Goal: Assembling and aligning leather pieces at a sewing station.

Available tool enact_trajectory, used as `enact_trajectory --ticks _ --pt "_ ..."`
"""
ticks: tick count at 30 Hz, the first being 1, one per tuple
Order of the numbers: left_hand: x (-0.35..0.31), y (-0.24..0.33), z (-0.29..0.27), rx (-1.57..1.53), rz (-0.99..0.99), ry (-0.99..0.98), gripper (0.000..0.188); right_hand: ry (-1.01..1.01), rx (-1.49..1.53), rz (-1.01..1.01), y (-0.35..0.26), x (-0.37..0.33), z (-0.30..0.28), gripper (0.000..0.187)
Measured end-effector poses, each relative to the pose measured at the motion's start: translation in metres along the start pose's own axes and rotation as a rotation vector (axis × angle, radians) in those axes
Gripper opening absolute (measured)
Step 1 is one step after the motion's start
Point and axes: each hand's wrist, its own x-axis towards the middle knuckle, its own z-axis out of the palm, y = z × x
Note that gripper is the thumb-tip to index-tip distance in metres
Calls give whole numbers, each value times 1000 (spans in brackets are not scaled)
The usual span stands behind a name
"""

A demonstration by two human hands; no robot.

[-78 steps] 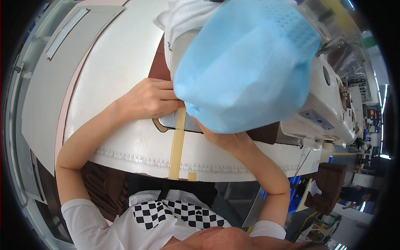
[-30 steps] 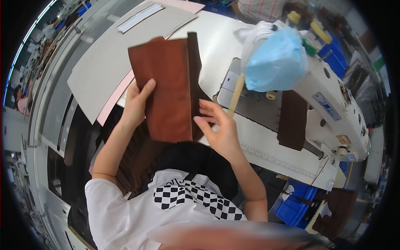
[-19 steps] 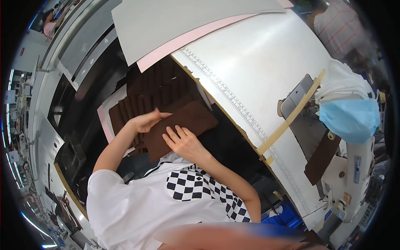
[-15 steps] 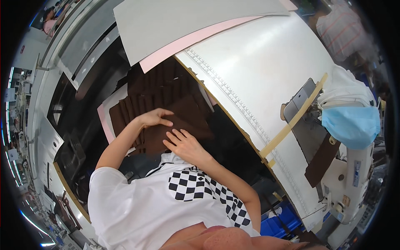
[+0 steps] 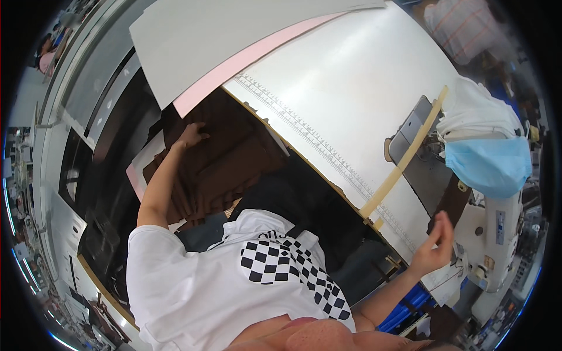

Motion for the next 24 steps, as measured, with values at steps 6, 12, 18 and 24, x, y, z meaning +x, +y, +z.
enact_trajectory --ticks 6,12,18,24 --pt "-7 42 16 362 23 245 75 -196 -340 253 120 25 -19 15" --pt "-99 236 -53 -152 491 -635 33 -339 -420 191 105 36 -10 6" --pt "-140 393 -42 -620 770 -1377 38 -346 -127 249 71 23 -27 5" --pt "-136 517 10 -938 335 -1245 40 -478 180 302 32 33 -54 9"
